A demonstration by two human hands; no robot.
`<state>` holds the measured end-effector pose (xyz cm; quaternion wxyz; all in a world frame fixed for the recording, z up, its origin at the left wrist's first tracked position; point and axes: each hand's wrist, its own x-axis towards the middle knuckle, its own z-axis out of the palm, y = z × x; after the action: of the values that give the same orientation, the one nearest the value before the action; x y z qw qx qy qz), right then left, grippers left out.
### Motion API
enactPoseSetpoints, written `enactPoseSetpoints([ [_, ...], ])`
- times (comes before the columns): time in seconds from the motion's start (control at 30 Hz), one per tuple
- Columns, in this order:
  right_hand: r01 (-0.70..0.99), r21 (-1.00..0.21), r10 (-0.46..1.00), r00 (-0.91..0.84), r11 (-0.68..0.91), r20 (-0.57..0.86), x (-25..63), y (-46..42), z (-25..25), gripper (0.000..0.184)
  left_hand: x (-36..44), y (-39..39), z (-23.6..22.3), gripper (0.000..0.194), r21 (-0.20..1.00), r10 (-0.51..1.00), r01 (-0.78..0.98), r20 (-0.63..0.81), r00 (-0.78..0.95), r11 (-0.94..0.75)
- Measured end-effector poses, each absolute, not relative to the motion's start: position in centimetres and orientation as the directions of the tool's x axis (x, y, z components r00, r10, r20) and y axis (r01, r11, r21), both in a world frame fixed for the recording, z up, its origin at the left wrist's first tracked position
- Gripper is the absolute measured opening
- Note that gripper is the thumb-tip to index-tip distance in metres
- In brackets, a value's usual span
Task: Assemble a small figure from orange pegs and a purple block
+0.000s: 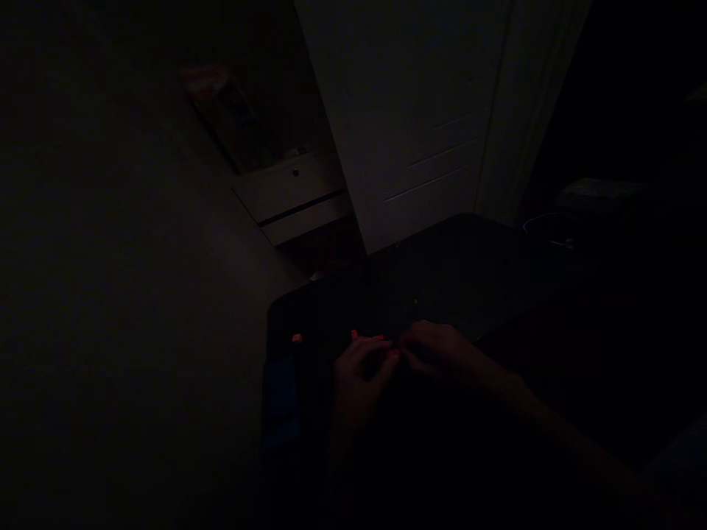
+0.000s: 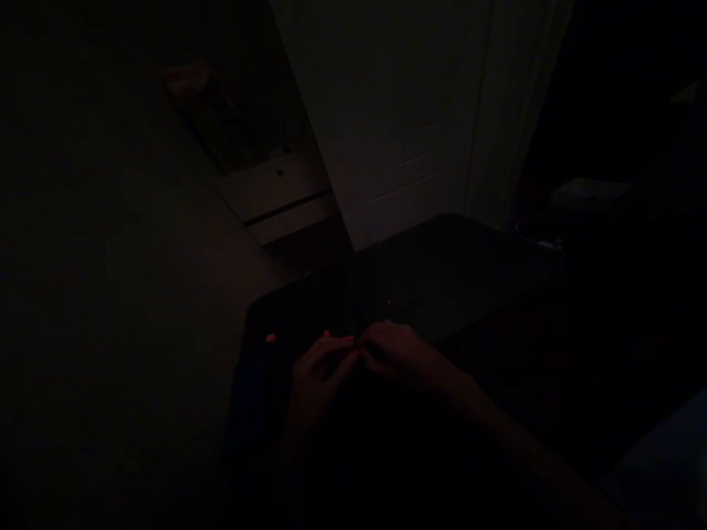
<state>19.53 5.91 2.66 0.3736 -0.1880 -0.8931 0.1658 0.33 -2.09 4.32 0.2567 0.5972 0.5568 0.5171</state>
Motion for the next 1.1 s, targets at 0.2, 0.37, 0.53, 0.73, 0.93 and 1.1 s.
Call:
enactPoseSetpoints([
  [0.2, 0.204, -0.290, 0.353, -0.610, 0.935, 0.710, 19.1, 5.5, 3.1, 0.013, 0.1, -1.7, 5.0, 0.022, 0.978, 0.995, 0.208, 0.001, -0.104, 0.021],
  [0.37, 0.205, -0.382, 0.428, -0.562, 0.901, 0.708, 18.6, 4.7, 3.6, 0.012, 0.2, -1.7, 5.2, 0.026, 0.987, 0.991, 0.158, 0.024, -0.134, -0.003],
  [0.53, 0.127, -0.573, 0.566, -0.425, 0.810, 0.707, 18.0, 3.6, 3.8, 0.008, 0.5, -1.8, 4.7, 0.025, 0.992, 0.982, 0.112, 0.070, -0.175, -0.050],
  [0.73, 0.102, -0.763, 0.748, -0.318, 0.638, 0.583, 17.4, 2.8, 3.7, 0.006, 0.9, -1.9, 4.9, 0.023, 0.994, 0.973, 0.074, 0.089, -0.214, -0.075],
  [0.93, 0.098, -0.816, 0.800, -0.289, 0.570, 0.525, 17.4, 2.7, 3.5, 0.006, 0.7, -1.9, 4.9, 0.024, 0.995, 0.976, 0.076, 0.077, -0.205, -0.063],
  [1.1, 0.056, -0.689, 0.650, -0.397, 0.722, 0.649, 18.1, 3.3, 4.0, 0.014, 0.2, -1.8, 4.3, 0.022, 0.997, 0.972, 0.061, 0.064, -0.226, -0.051],
])
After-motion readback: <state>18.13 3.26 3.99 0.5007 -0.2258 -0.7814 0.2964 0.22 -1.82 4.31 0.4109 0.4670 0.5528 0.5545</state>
